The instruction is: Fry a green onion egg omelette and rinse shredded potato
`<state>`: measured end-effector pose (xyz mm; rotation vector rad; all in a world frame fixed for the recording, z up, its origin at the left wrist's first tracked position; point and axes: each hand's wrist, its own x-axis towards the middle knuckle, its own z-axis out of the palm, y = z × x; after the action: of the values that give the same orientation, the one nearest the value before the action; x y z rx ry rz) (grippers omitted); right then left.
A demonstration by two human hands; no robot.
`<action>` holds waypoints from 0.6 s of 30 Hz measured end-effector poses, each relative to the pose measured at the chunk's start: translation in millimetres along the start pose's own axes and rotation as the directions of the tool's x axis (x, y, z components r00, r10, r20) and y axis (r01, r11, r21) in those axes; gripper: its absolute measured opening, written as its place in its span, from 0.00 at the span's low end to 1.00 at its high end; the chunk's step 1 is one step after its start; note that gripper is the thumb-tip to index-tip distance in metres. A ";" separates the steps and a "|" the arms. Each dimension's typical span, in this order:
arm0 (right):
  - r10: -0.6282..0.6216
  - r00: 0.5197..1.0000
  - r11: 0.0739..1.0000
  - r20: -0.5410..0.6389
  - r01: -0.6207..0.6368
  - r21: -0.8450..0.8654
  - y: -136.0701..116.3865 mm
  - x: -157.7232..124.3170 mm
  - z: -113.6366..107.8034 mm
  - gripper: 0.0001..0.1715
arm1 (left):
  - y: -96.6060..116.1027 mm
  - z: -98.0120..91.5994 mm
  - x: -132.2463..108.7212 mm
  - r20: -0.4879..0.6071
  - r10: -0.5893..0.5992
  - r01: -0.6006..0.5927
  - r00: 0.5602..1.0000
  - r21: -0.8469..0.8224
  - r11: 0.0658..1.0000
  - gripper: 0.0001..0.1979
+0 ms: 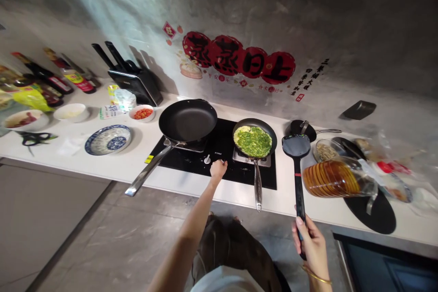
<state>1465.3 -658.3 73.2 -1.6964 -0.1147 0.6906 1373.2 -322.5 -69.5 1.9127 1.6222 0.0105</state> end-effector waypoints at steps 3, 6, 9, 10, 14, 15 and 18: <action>0.017 1.000 1.000 -0.009 -0.017 -0.008 1.1 -1.2 0.3 0.23 | -0.3 2.3 3.5 0.017 0.014 -0.015 1.000 0.046 0.999 0.17; 0.027 0.999 1.000 -0.032 -0.027 -0.002 3.2 -0.5 1.3 0.23 | -1.5 3.4 6.2 0.032 0.029 -0.032 0.999 0.081 0.996 0.16; 0.022 0.999 1.000 -0.043 -0.023 -0.004 4.7 0.4 2.6 0.25 | -2.4 4.5 8.7 0.038 0.045 -0.049 0.998 0.106 0.993 0.16; 0.024 0.999 1.000 -0.039 -0.024 -0.010 5.0 0.6 3.0 0.25 | -2.5 4.8 9.7 0.037 0.051 -0.055 0.998 0.112 0.992 0.16; 0.027 1.000 0.999 -0.011 -0.027 -0.023 6.6 1.8 3.2 0.24 | -2.9 4.4 12.7 0.029 0.076 -0.079 0.997 0.117 0.990 0.15; 0.022 1.000 1.000 -0.004 -0.023 -0.021 6.9 2.4 2.8 0.23 | -3.3 3.9 12.1 0.023 0.085 -0.087 0.996 0.114 0.990 0.15; 0.005 1.000 1.000 0.010 -0.005 -0.021 6.1 4.4 0.6 0.23 | -7.0 3.2 2.0 -0.015 0.118 -0.116 0.993 0.092 0.989 0.18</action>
<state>1466.8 -657.4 65.9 -1.7140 -0.1250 0.7037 1368.7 -321.8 -76.1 2.0815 1.5447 0.0044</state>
